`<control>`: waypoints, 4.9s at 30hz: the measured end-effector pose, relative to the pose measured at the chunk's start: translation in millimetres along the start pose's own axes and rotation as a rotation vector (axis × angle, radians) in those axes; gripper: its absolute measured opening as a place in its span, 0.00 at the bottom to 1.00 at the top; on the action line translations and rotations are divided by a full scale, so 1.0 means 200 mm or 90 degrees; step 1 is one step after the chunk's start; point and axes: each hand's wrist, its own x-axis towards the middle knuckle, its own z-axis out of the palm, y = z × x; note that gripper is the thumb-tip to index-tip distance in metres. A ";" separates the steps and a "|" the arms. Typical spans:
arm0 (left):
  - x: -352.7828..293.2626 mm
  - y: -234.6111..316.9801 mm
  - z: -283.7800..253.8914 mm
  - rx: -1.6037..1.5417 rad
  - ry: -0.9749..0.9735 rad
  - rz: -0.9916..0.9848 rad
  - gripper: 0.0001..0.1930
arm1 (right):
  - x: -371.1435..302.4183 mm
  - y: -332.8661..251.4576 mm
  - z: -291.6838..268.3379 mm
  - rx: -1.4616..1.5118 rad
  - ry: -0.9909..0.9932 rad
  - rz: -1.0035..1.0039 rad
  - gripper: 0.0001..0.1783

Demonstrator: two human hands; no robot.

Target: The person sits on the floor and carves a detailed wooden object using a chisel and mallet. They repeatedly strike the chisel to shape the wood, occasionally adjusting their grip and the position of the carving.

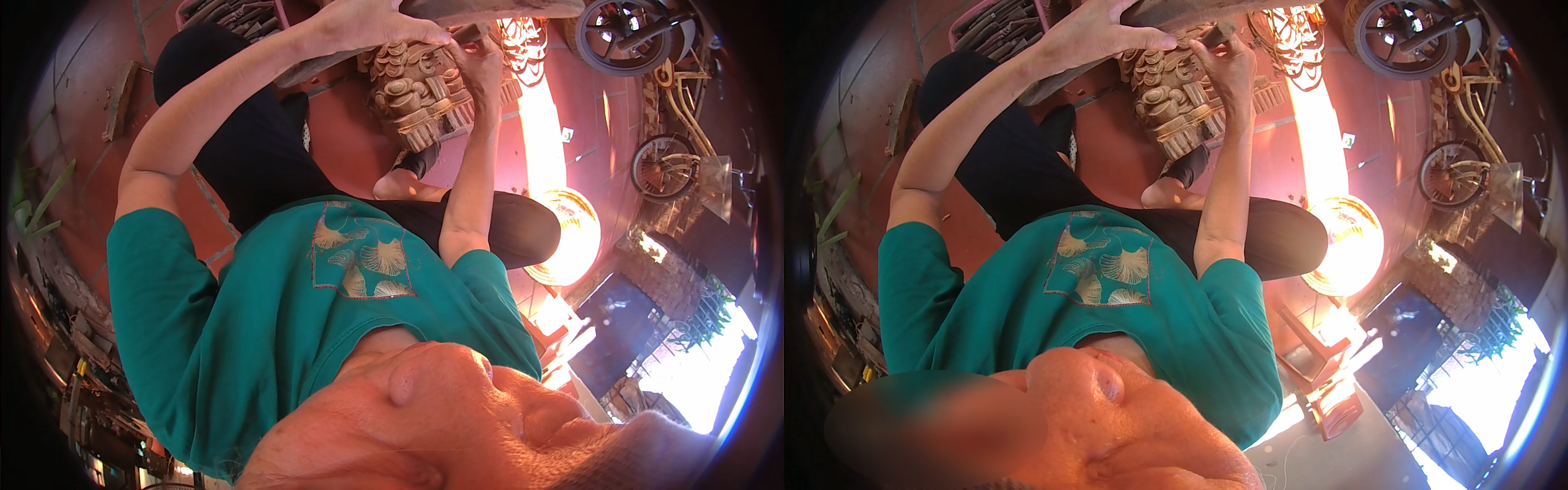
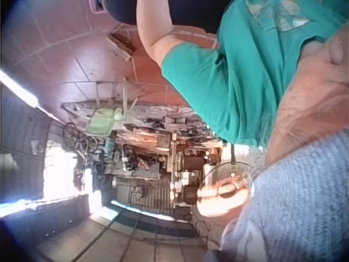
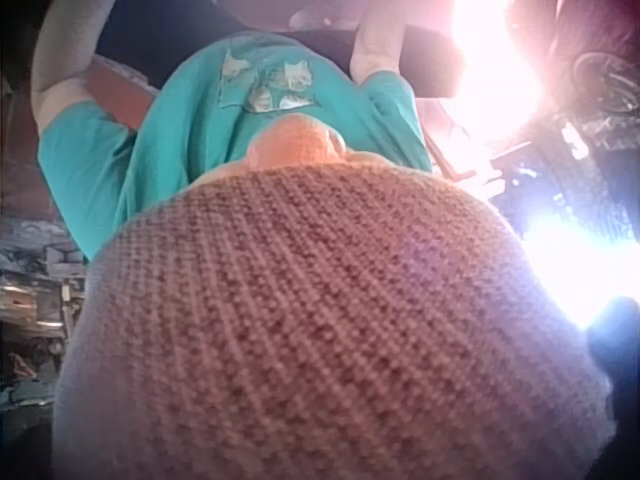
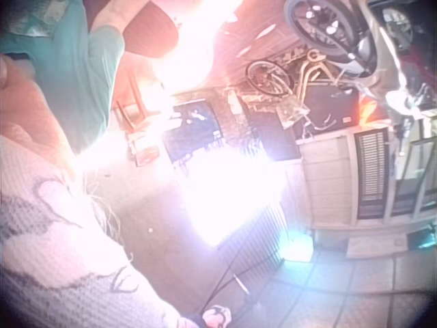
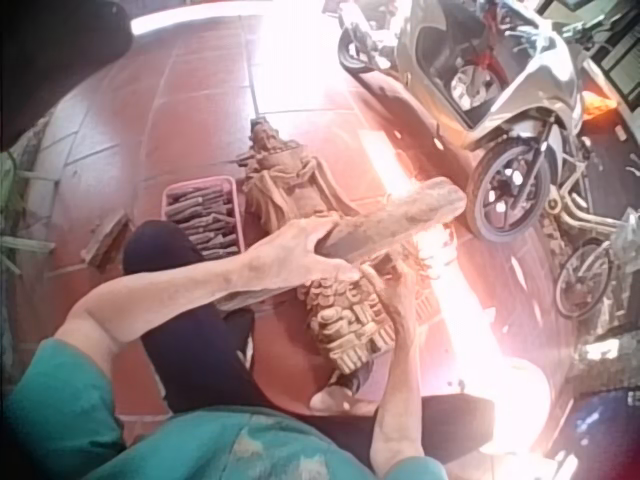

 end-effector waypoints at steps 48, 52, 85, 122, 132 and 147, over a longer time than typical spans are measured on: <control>-0.01 -0.09 0.00 0.288 -0.026 0.149 0.42 | -0.08 0.01 0.02 0.081 0.012 0.010 0.06; -0.02 -0.10 0.01 0.288 -0.011 0.171 0.42 | -0.08 -0.01 0.03 0.084 0.012 -0.048 0.06; -0.04 -0.06 0.00 0.316 -0.078 0.087 0.41 | -0.10 0.06 -0.02 0.172 0.044 0.094 0.09; -0.04 -0.10 -0.05 0.319 0.012 0.147 0.39 | 0.04 -0.20 0.15 -0.128 0.010 0.024 0.15; -0.02 -0.08 -0.05 0.298 -0.007 0.029 0.32 | 0.05 -0.16 0.17 -0.168 0.036 -0.043 0.16; -0.01 -0.21 -0.01 0.317 0.000 0.005 0.31 | 0.05 -0.11 0.18 -0.208 0.042 -0.117 0.18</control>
